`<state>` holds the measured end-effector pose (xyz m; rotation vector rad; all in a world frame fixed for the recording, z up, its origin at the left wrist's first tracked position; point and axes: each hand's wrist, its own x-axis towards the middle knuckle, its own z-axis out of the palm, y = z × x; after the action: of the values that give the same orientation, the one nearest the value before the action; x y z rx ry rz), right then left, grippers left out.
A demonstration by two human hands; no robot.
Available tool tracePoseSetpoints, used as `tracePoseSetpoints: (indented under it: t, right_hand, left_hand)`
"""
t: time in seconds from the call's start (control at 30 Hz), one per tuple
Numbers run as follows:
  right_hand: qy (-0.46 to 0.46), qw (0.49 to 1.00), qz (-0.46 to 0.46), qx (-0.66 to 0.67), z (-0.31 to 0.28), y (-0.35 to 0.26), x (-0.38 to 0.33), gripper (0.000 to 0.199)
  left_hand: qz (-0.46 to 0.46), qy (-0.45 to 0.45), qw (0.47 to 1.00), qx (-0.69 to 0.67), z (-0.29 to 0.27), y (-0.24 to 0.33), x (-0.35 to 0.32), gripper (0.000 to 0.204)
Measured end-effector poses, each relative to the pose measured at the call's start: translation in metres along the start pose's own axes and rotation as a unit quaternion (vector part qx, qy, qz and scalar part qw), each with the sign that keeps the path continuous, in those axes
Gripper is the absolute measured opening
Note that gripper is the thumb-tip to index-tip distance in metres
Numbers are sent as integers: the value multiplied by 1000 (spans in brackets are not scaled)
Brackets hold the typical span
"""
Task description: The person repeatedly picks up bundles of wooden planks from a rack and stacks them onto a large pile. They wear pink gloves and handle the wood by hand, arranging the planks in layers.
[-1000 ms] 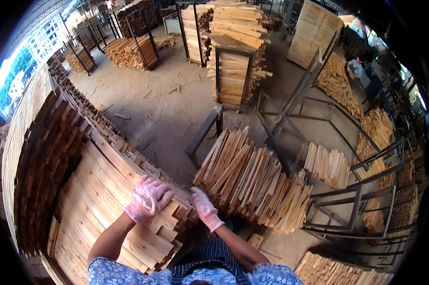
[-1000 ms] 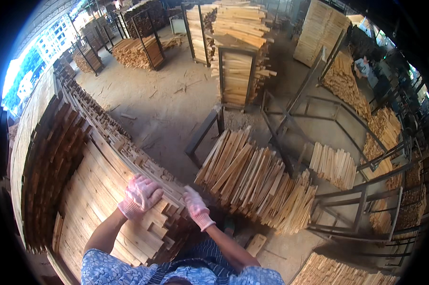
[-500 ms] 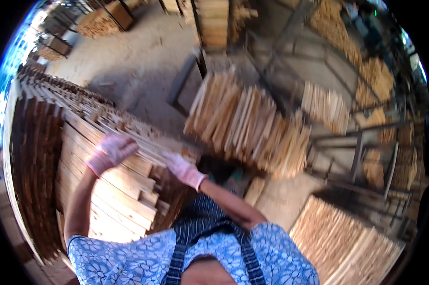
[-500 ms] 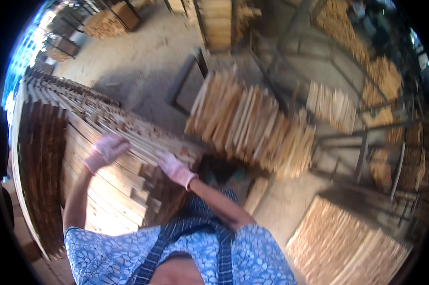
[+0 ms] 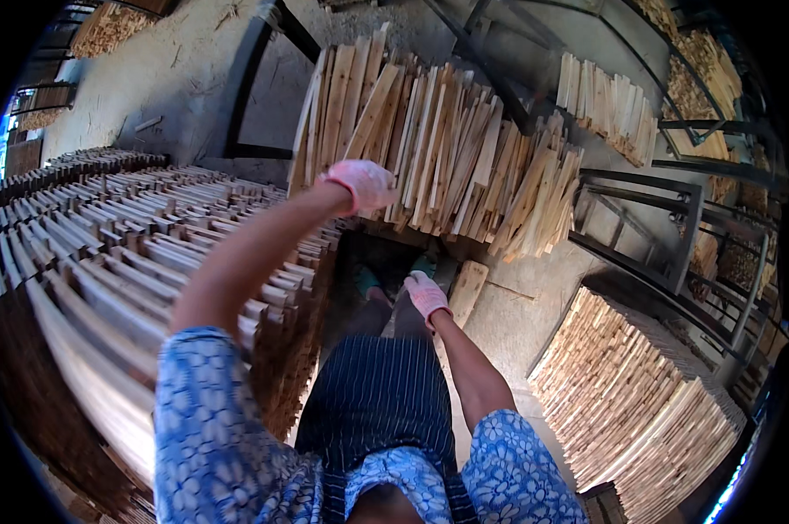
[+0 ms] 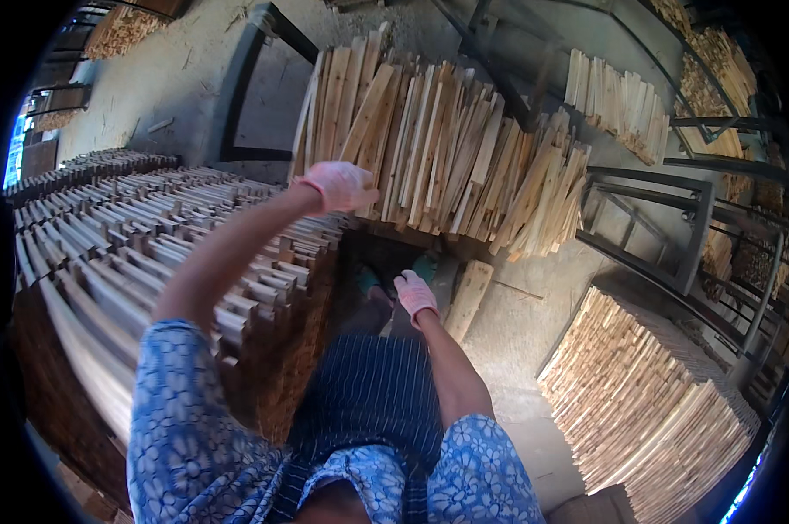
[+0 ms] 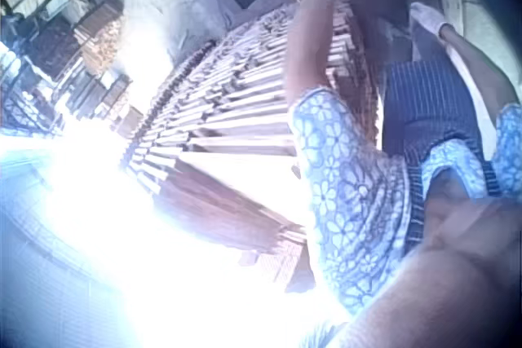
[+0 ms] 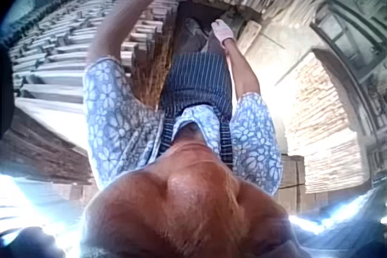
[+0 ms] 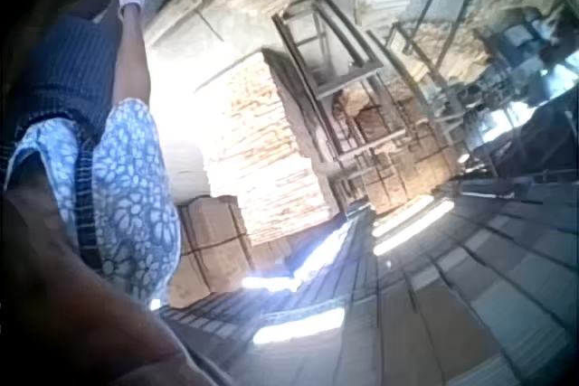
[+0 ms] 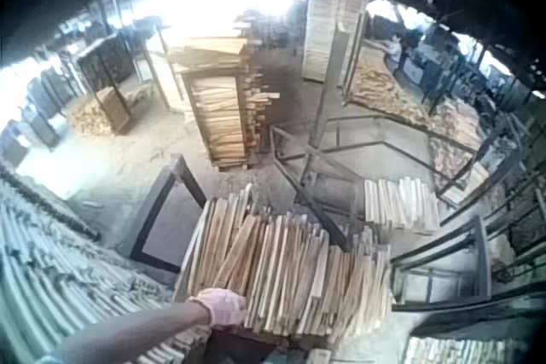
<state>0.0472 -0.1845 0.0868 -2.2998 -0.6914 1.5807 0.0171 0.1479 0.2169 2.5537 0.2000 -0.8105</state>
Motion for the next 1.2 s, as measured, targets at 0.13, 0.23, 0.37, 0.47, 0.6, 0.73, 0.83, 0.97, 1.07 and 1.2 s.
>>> tracePoseSetpoints:
  t: [0.13,0.23,0.37,0.47,0.6,0.73,0.83,0.97,1.07,1.2]
  right_hand:
    - [-30,999,14,-4,-10,43,65,58]
    - [31,999,4,9,-18,55,136,62]
    - [170,984,-5,56,-29,25,238,79]
    - [221,970,29,97,-43,28,300,94]
    - [230,964,116,72,-38,9,311,105]
    - [192,970,89,119,-41,39,314,116]
    - [196,969,116,94,-43,19,313,116]
    - [149,949,-39,275,-41,28,312,103]
    - [98,922,16,373,-66,17,270,92]
    - [13,857,29,515,-88,17,192,64]
  left_hand:
    - [-210,40,915,-343,188,13,72,35]
    - [-319,15,836,-447,263,15,100,51]
    - [-351,194,855,-329,363,-37,154,66]
    - [-439,159,765,-444,284,-33,207,90]
    - [-474,101,770,-416,265,-3,242,109]
    - [-427,96,766,-471,284,-10,246,118]
    - [-432,87,743,-503,284,-21,251,125]
    - [-400,111,736,-535,284,-30,236,122]
    - [-332,121,723,-594,245,-19,203,116]
    - [-365,45,708,-604,201,27,151,93]
